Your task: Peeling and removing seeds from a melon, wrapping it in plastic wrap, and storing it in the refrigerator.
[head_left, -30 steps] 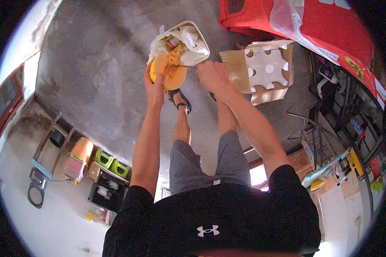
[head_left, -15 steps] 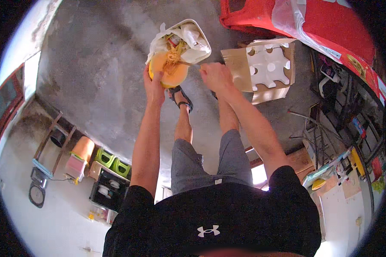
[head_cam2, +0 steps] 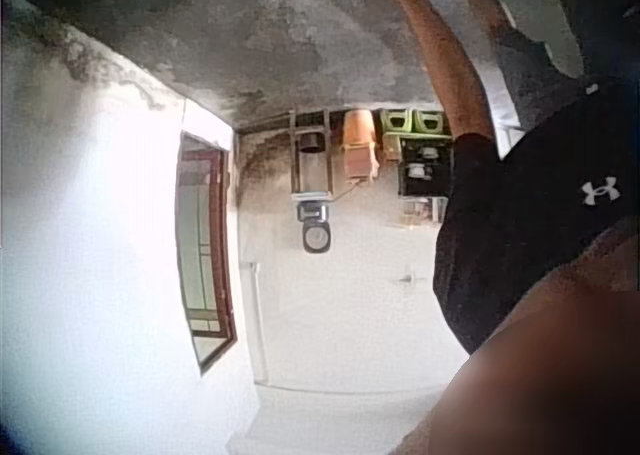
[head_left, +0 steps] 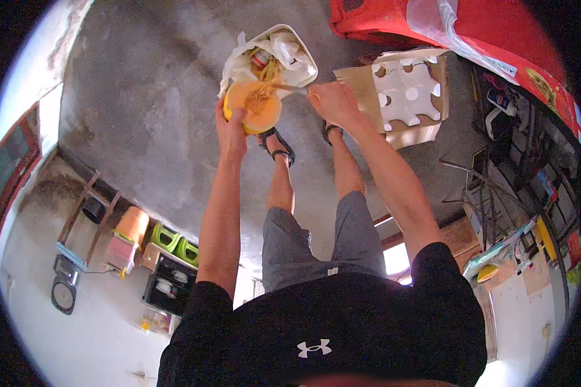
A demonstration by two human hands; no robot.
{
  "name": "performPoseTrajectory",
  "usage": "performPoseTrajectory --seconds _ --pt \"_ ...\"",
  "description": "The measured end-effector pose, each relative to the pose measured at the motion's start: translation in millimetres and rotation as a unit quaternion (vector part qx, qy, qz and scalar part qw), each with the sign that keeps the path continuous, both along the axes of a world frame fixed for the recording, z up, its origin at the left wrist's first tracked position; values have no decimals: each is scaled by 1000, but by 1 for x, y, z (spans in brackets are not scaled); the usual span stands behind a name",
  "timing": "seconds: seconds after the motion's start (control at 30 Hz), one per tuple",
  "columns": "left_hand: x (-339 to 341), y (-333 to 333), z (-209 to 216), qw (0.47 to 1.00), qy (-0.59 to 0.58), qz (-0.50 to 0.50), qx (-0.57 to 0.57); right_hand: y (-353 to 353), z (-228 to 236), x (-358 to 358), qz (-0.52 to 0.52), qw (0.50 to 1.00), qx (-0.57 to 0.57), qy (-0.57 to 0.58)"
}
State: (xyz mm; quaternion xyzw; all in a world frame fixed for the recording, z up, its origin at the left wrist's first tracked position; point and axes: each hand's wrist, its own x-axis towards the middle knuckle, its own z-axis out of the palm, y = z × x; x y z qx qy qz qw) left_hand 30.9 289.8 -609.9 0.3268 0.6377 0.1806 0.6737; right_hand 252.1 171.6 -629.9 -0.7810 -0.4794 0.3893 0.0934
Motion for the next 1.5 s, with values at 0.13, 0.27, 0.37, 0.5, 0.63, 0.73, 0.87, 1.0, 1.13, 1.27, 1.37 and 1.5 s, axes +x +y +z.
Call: performPoseTrajectory --seconds 0.13,0.27,0.37,0.5,0.63,0.73,0.87,1.0,1.13,1.27,1.37,1.5 --pt "2 -3 7 1000 -1 -6 -22 2 11 -26 6 996 44 77" --pt "3 -3 0 1000 1 -18 -4 12 -1 -18 87 996 7 -12" --pt "3 2 -1 1000 -4 -11 -1 17 0 0 50 997 -43 27" --pt "12 6 0 1000 2 24 -13 13 0 -7 32 999 -2 16" --pt "21 10 3 999 8 36 -27 1 -4 -16 -51 999 -3 0" --pt "14 11 -2 999 12 33 -16 -1 -2 -21 -55 997 36 38" --pt "12 7 -7 1000 19 16 -5 8 -5 -26 -13 991 28 130" --pt "15 4 -7 1000 -1 11 -28 7 -24 -15 -27 992 22 121" --pt "16 5 -9 1000 14 7 -27 1 -36 -14 -85 993 34 73" --pt "16 7 -5 999 13 19 -43 0 -22 -16 -59 990 81 98" --pt "12 7 -4 999 3 12 -46 14 -2 -27 12 993 44 106" --pt "16 9 -4 998 -8 12 -63 18 -15 -13 -25 994 32 104"
